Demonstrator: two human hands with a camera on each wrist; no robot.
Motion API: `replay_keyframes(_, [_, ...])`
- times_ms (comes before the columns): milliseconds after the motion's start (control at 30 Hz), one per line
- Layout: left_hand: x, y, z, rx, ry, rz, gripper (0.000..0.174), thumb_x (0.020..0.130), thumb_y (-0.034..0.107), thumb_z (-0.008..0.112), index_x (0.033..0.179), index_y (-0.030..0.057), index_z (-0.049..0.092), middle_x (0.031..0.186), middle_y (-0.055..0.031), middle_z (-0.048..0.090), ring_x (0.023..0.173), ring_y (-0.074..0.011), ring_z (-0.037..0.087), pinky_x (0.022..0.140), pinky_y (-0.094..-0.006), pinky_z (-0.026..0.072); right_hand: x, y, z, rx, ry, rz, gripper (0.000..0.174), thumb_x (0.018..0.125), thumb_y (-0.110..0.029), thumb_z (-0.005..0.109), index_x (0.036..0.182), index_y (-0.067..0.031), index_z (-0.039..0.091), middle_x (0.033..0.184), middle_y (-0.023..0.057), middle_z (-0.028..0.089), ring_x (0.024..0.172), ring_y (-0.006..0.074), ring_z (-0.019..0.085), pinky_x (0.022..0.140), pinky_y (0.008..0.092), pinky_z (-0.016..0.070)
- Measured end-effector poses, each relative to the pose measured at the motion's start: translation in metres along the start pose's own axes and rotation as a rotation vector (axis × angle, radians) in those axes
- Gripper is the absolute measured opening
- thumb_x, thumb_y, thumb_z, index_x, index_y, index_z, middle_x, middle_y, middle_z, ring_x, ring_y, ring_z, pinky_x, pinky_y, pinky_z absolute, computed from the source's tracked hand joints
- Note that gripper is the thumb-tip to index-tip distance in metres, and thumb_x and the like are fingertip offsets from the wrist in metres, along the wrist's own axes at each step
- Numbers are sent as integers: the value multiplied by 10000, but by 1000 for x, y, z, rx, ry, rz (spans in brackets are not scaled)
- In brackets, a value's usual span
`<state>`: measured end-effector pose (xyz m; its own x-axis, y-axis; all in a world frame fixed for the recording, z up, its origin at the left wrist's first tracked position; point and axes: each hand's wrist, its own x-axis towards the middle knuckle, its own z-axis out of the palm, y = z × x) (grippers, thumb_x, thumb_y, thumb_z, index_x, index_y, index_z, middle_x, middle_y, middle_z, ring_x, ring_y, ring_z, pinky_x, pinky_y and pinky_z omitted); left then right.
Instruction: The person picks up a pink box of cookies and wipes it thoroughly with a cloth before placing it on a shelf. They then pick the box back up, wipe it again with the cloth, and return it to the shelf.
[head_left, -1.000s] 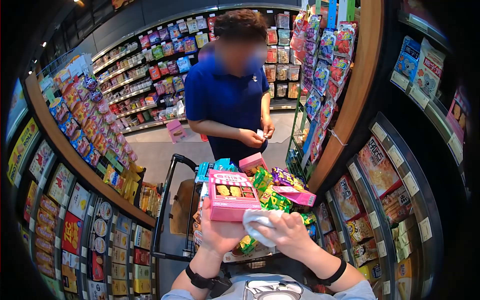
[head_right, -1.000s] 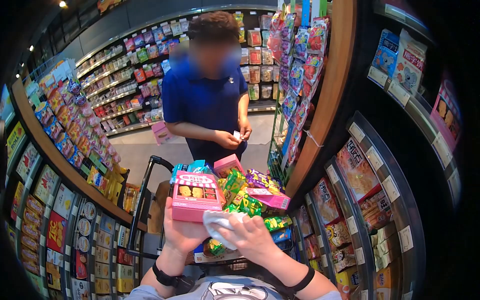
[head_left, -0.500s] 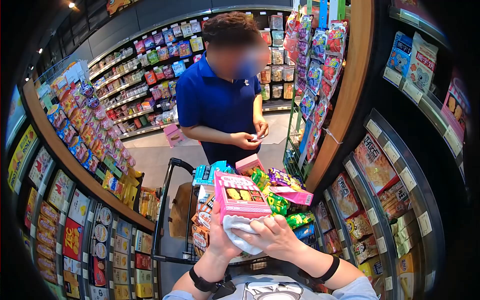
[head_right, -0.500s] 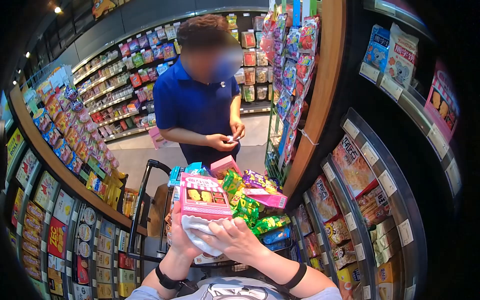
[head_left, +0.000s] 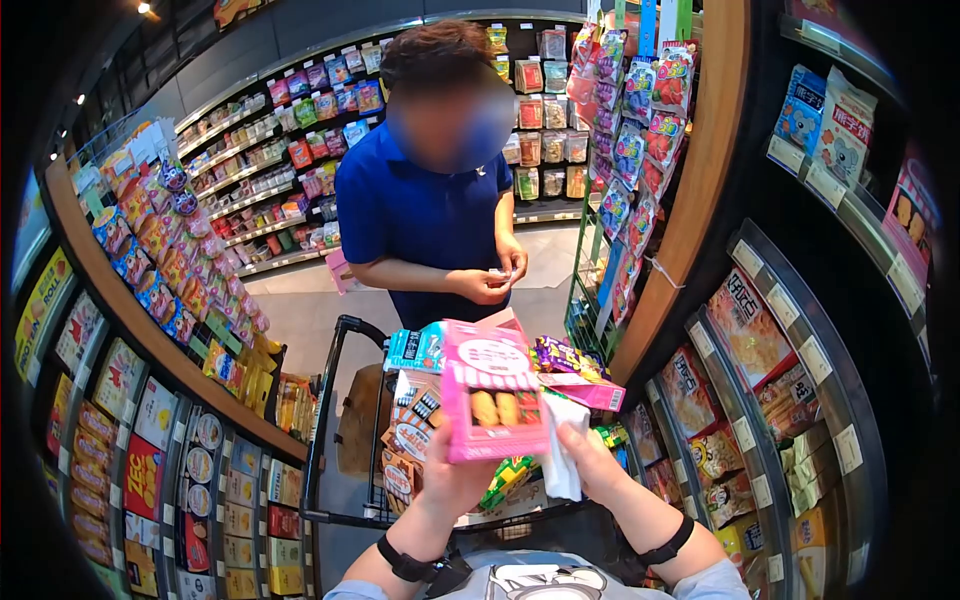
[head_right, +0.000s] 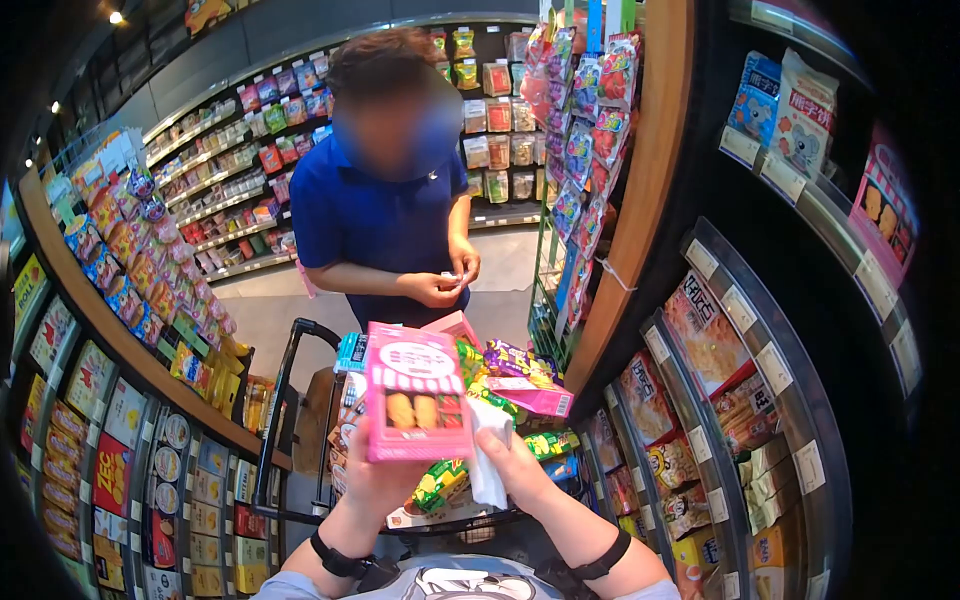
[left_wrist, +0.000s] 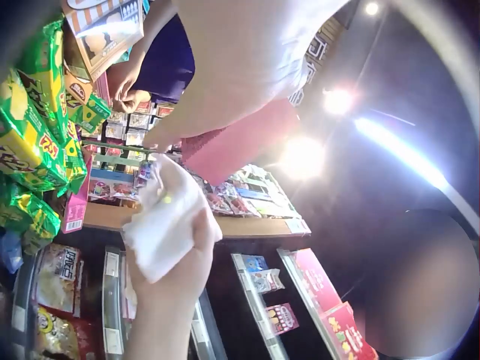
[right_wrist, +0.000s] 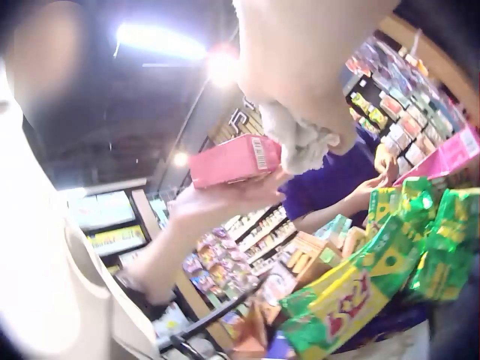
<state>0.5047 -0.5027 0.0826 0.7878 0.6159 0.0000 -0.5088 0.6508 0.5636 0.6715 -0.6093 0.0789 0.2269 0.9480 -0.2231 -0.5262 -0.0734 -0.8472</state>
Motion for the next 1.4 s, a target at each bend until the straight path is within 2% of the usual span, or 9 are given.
replay_keyframes(167, [5, -1, -2, 433, 51, 174, 694, 950, 306, 501, 1472, 67, 112, 1454, -126, 284, 1309, -205, 355, 1069, -355, 320, -2, -2, 2, -61, 2, -152, 630, 860, -241, 668, 1364, -35, 350, 1233, 79, 521, 1117, 156, 510, 957, 326, 408])
replay_keyframes(333, [6, -6, -7, 411, 79, 175, 731, 942, 249, 530, 1476, 81, 60, 1427, -132, 307, 1294, -228, 367, 1047, -369, 352, -5, -1, 6, -459, 72, -433, 635, 862, -211, 667, 1371, -20, 338, 1291, 114, 469, 1205, 175, 440, 1019, 330, 342])
replay_keyframes(400, [6, -7, -10, 568, 113, 172, 734, 938, 232, 539, 1475, 91, 60, 1418, -132, 318, 1294, -227, 363, 1051, -377, 348, -7, -3, 6, -495, 73, -502, 606, 859, -192, 662, 1359, -23, 366, 1212, 121, 502, 1139, 194, 487, 973, 329, 375])
replay_keyframes(467, [8, -9, -14, 450, 151, 189, 630, 954, 226, 509, 1454, 83, 152, 1371, -117, 393, 1246, -209, 429, 1011, -365, 398, -10, -5, 1, -878, 106, -717, 566, 846, -159, 659, 1342, -42, 412, 1093, 122, 519, 1030, 226, 525, 897, 331, 412])
replay_keyframes(567, [8, 7, -13, 192, 150, 34, 421, 989, 235, 424, 1364, 70, 327, 1251, -89, 524, 1077, -184, 582, 869, -348, 515, -14, -17, -3, -923, 46, -751, 514, 779, -82, 670, 1269, -53, 516, 989, 119, 518, 918, 247, 525, 825, 327, 429])
replay_keyframes(900, [7, 18, -38, 336, -10, -262, 615, 922, 272, 543, 1406, 10, 267, 1288, -154, 512, 1115, -211, 573, 910, -342, 498, -21, -48, -4, -1677, 167, -991, 457, 599, -165, 736, 1043, -214, 639, 906, 54, 533, 810, 250, 506, 676, 363, 377])
replay_keyframes(933, [5, 18, -36, 423, 48, -261, 507, 942, 277, 527, 1363, 46, 363, 1179, -88, 572, 972, -155, 627, 759, -296, 548, -19, -46, -9, -1763, 212, -987, 417, 624, -200, 735, 1032, -203, 645, 885, 63, 514, 838, 254, 501, 694, 383, 378])
replay_keyframes(1067, [5, 27, -34, 543, 87, -405, 476, 936, 303, 541, 1345, 104, 399, 1018, -46, 635, 799, -113, 654, 580, -293, 565, -16, -39, -17, -1865, 289, -1011, 477, 581, -158, 714, 1048, -210, 635, 907, 65, 500, 856, 258, 489, 721, 387, 376])
replay_keyframes(1400, [20, 2, -42, 474, 99, -485, 510, 925, 287, 564, 1339, 38, 401, 1024, -66, 633, 794, -123, 664, 606, -295, 580, -25, -20, -40, -1867, 428, -849, 525, 568, -118, 711, 1079, -212, 638, 912, 75, 502, 841, 264, 483, 713, 391, 359])
